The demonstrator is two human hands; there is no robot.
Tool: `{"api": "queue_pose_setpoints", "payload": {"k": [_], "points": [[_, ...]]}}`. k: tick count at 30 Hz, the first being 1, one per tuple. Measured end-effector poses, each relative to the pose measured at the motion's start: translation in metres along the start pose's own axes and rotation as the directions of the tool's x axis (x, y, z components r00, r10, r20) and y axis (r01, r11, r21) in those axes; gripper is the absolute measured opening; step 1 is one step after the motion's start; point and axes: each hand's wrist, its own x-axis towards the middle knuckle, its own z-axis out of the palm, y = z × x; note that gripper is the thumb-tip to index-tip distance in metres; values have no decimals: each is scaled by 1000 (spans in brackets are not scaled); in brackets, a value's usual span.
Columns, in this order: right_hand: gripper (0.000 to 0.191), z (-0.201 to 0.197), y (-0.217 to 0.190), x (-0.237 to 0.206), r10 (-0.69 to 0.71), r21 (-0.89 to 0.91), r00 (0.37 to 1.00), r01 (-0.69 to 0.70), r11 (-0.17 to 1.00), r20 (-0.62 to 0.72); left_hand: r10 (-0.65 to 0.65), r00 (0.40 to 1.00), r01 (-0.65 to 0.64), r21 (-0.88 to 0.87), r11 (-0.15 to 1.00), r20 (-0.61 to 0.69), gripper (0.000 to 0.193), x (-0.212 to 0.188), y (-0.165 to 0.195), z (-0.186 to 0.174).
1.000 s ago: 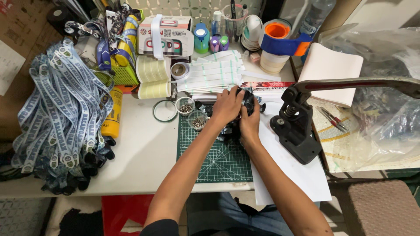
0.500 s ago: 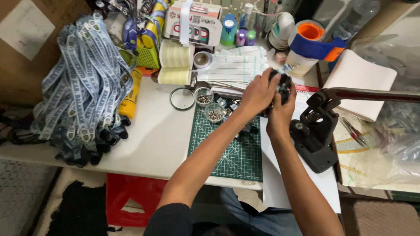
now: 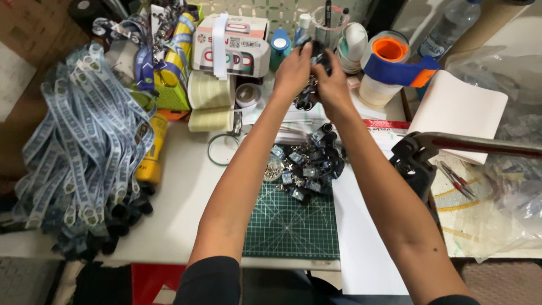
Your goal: The person assembles keychains by inserting small metal pieces into a manual press and crimping them onto patterned fabric strips. They repeatedly pick up components, align them in the press, operate the lever, and place the finished keychains into a growing pile on the table.
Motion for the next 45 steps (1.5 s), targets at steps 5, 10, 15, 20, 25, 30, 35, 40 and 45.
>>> {"api": "queue_pose_setpoints", "payload": {"k": [5,10,15,20,25,30,35,40,45], "points": [[64,10,15,9,87,-120,993,-77,990,82,-67,997,68,-12,998,36,62,-3,-28,-2],[72,-1,12,9,178,-488,964,-60,871,200,-123,987,139,-156,978,103,54,-7,-33,-9],[81,-1,-15,10,-68,-809,920,372,455,385,-43,998,38,-127,991,-38,48,-11,-19,-23],[67,-10,-32,4,89,-942,981,135,309,169,-188,982,185,-252,950,13,50,-20,-12,-34],[44,-22,-32,-4,-93,-883,915,404,237,394,-52,996,28,-314,949,-71,45,-34,-7,-45],[29,-31,-22,-29,-190,-933,960,249,260,204,129,980,-149,-126,981,-151,43,-78,-6,-59],[43,-68,12,-106,-179,-861,969,233,452,168,125,978,-163,231,959,169,39,-194,-15,-62],[64,-77,57,-150,-194,-932,968,211,295,157,388,876,-483,513,710,287,54,-283,-11,-26],[60,-78,80,-169,-234,-907,932,335,256,278,416,854,-516,597,614,311,57,-308,-20,-10]]}}
